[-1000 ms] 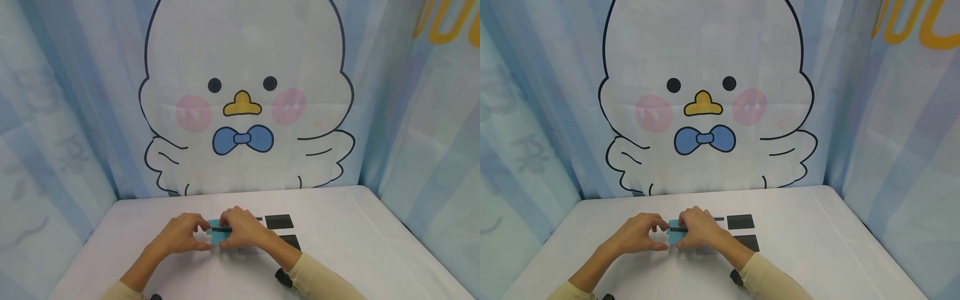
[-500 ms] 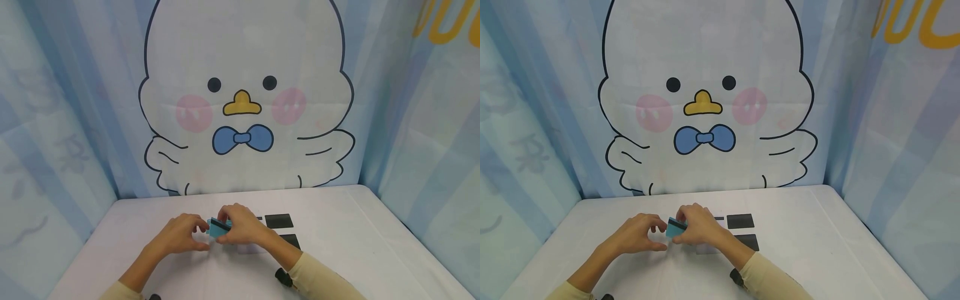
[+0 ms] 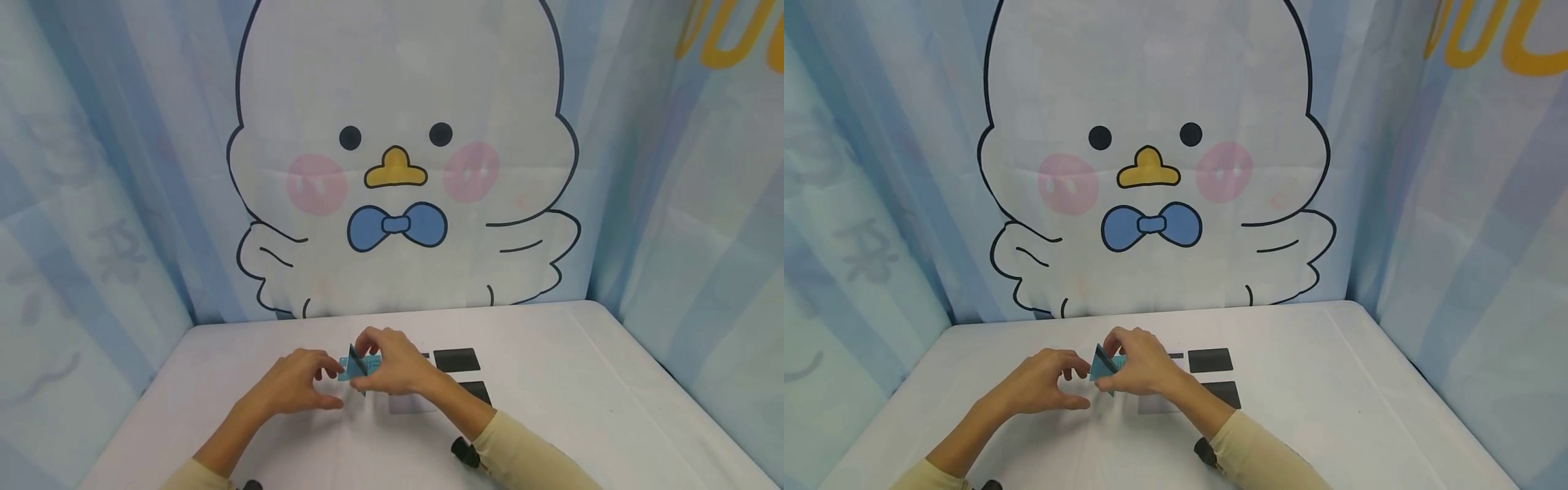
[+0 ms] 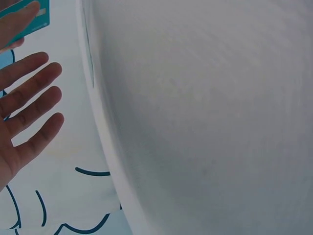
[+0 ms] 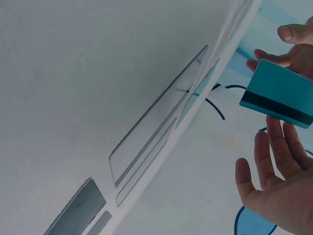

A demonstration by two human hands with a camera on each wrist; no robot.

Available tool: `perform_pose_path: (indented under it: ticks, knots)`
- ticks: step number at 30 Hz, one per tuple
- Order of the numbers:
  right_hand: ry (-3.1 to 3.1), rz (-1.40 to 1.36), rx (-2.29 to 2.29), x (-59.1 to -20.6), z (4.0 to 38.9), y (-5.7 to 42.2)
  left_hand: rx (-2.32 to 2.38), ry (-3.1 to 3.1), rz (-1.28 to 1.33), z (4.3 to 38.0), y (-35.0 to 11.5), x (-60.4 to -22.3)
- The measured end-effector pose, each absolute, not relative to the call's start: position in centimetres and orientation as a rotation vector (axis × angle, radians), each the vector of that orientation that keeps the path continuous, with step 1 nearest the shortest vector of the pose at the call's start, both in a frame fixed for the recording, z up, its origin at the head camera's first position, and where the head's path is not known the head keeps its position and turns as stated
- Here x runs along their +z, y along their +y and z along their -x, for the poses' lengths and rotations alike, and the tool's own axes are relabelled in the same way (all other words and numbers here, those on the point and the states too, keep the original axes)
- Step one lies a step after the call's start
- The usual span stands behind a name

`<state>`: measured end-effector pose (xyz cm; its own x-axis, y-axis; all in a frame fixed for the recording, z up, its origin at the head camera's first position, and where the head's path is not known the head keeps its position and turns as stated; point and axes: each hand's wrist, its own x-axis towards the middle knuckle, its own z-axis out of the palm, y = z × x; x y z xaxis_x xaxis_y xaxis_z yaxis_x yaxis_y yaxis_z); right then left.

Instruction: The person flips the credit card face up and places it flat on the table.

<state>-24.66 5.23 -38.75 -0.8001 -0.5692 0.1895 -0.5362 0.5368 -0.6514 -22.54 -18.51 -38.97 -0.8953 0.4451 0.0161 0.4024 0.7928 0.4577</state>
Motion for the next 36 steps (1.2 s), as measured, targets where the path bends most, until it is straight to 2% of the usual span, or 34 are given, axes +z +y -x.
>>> perform_pose_path:
  ticks: [13,36]
  knots:
    - [2.608,1.014,-1.361,-38.89,24.65,5.43,0.703,2.889,-0.719,22.73,-18.15,-39.11]
    - [2.499,1.049,-1.478,-39.13,24.57,5.7,0.788,2.866,-0.738,22.79,-18.12,-39.21]
